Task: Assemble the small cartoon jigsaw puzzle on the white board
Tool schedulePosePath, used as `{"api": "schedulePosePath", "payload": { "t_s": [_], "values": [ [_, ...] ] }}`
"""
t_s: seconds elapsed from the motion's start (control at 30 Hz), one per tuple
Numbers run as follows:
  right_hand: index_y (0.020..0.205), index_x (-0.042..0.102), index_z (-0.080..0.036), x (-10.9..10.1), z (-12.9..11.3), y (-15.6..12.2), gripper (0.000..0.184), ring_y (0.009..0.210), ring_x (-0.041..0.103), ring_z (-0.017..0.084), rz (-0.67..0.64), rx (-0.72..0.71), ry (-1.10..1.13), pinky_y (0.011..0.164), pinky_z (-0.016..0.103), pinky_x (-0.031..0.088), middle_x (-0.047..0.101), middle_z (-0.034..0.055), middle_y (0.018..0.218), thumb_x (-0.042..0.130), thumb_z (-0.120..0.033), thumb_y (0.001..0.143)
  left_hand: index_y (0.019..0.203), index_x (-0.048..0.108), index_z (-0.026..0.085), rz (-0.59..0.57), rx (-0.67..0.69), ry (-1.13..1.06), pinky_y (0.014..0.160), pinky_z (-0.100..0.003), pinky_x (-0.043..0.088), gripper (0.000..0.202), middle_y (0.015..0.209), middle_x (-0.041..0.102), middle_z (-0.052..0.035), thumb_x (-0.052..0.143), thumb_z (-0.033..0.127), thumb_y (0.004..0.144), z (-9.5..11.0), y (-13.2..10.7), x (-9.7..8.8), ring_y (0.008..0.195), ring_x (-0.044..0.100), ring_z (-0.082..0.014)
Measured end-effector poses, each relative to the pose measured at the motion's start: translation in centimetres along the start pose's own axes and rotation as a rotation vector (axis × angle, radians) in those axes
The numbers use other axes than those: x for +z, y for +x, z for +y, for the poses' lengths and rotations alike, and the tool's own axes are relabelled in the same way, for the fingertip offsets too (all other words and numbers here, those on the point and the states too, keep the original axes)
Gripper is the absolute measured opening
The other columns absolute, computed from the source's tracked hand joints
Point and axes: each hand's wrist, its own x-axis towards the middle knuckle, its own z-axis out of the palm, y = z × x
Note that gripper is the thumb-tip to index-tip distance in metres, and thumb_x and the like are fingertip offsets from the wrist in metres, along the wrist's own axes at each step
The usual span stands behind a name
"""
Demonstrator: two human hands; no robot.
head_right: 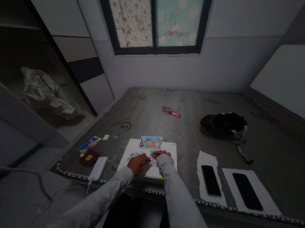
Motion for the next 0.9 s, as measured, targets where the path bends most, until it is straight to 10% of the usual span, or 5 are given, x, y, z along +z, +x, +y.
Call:
{"api": "schedulePosePath", "payload": {
  "t_s": [0.3,0.57,0.9],
  "values": [
    [0.1,0.077,-0.035,-0.3,-0.4,-1.0,0.026,0.1,0.063,0.016,0.055,0.003,0.051,0.104,0.032,0.034,0.077,-0.0024,0.107,0.063,-0.053,0.087,0.139,0.058,0.046,-0.149,0.115,-0.03,0.094,-0.035,0.055,0.04,0.149,0.057,0.0065,0.048,0.036,0.101,1.6,-3.9,5.5,0.119,0.066,-0.0229],
    [0.099,0.077,-0.036,-1.0,-0.8,-1.5,0.028,0.099,0.062,0.018,0.055,0.011,0.019,0.1,0.035,0.035,0.076,-0.0021,0.105,0.063,-0.056,0.086,0.128,0.067,0.045,-0.23,0.102,-0.016,0.099,-0.041,0.05,0.037,0.145,0.061,0.0077,0.054,0.028,0.098,0.7,-3.7,4.4,0.116,0.068,-0.0268],
    [0.096,0.077,-0.035,-0.7,-0.5,-1.1,0.025,0.102,0.062,0.018,0.041,-0.022,-0.004,0.098,0.033,0.035,0.077,-0.0035,0.102,0.061,-0.052,0.088,0.147,0.044,0.031,-0.094,0.112,0.133,0.082,-0.038,0.056,0.046,0.143,0.052,-0.0121,0.035,0.037,0.103,3.1,-4.0,4.7,0.108,0.067,-0.027]
  ]
}}
